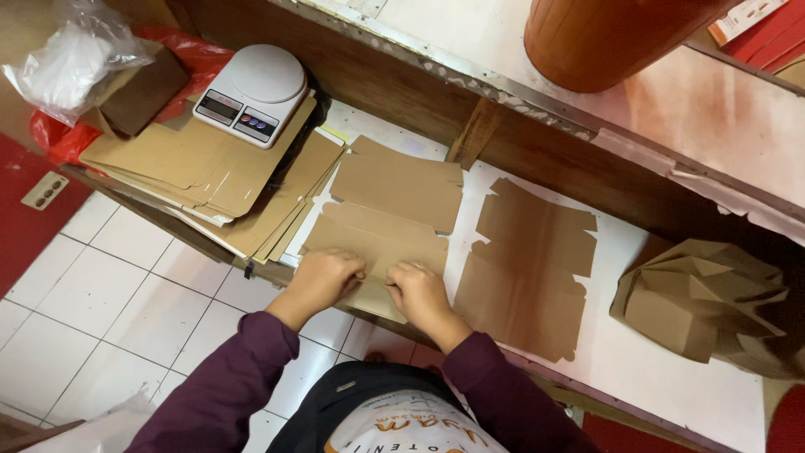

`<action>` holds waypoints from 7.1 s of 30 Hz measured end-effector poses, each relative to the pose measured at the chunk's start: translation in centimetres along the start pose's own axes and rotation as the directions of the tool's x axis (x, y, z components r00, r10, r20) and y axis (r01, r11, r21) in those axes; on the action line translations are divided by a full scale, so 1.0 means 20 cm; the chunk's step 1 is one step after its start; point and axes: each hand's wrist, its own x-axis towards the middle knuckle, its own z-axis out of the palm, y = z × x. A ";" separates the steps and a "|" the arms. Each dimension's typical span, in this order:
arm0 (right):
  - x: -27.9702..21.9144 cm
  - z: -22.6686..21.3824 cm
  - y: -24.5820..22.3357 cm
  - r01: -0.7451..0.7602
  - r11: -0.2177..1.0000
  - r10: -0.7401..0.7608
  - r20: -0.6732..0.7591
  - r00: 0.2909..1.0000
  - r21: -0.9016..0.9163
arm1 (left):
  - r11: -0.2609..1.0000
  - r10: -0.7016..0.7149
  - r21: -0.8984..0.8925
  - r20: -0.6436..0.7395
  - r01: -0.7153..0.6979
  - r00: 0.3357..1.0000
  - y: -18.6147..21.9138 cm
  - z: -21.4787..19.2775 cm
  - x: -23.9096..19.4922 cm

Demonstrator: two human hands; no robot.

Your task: The person assembles brown cardboard food containers by folding the pre-cut flaps and interlocking the tabs by hand on a white counter.

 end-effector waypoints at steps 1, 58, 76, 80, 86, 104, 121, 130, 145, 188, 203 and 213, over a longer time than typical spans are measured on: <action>0.00 -0.01 0.00 -0.002 1.000 0.002 -0.001 1.000 -0.001 | 1.000 0.002 0.000 0.000 -0.002 1.000 0.02 -0.05 0.01; -1.12 -0.81 0.91 -0.484 -0.060 0.831 0.312 0.461 0.873 | 0.040 -0.402 -0.821 0.508 0.569 0.762 0.93 0.47 0.68; -1.11 -0.83 0.93 -0.497 -0.090 0.834 0.338 0.437 0.863 | 0.481 -0.539 -0.602 0.372 0.638 0.756 0.92 0.70 0.71; -1.13 -0.73 1.00 -0.430 -0.125 0.836 0.328 0.441 0.894 | 0.160 -0.518 -0.810 0.418 0.564 0.746 0.94 0.65 0.67; -1.12 -0.68 1.00 -0.468 -0.040 0.823 0.295 0.485 0.883 | -0.240 -0.387 -0.804 0.593 0.544 0.706 0.92 0.52 0.67; -1.20 -0.25 0.98 -0.448 -0.042 0.721 0.338 0.605 0.893 | -0.338 -0.574 -0.889 0.456 0.311 0.680 1.11 0.39 0.58; -0.91 -1.06 0.85 -0.361 0.260 0.815 -0.003 0.579 0.896 | -0.138 -0.290 -0.927 0.374 0.349 0.881 0.85 -0.11 0.62; -1.01 -0.93 1.02 -0.280 0.400 0.876 -0.274 0.397 0.873 | 0.188 -0.368 -0.960 0.129 0.209 0.921 0.84 0.15 0.77; -1.08 -0.79 1.15 -0.649 0.440 0.883 -0.167 0.439 0.621 | 0.453 -0.396 -0.783 0.253 0.428 0.883 0.81 0.25 0.85; -0.92 -0.32 1.24 -0.738 0.675 0.694 -0.333 0.638 -0.008 | 0.920 0.377 0.014 0.246 -0.392 0.893 1.51 0.66 0.87; -0.84 -0.26 1.17 -0.705 0.706 0.682 -0.331 0.652 0.066 | 0.914 0.366 0.058 0.312 -0.402 0.876 1.51 0.67 0.89; -0.87 -0.33 1.16 -0.658 0.684 0.728 -0.247 0.640 0.315 | 0.927 0.367 -0.066 0.360 -0.369 0.857 1.52 0.51 0.89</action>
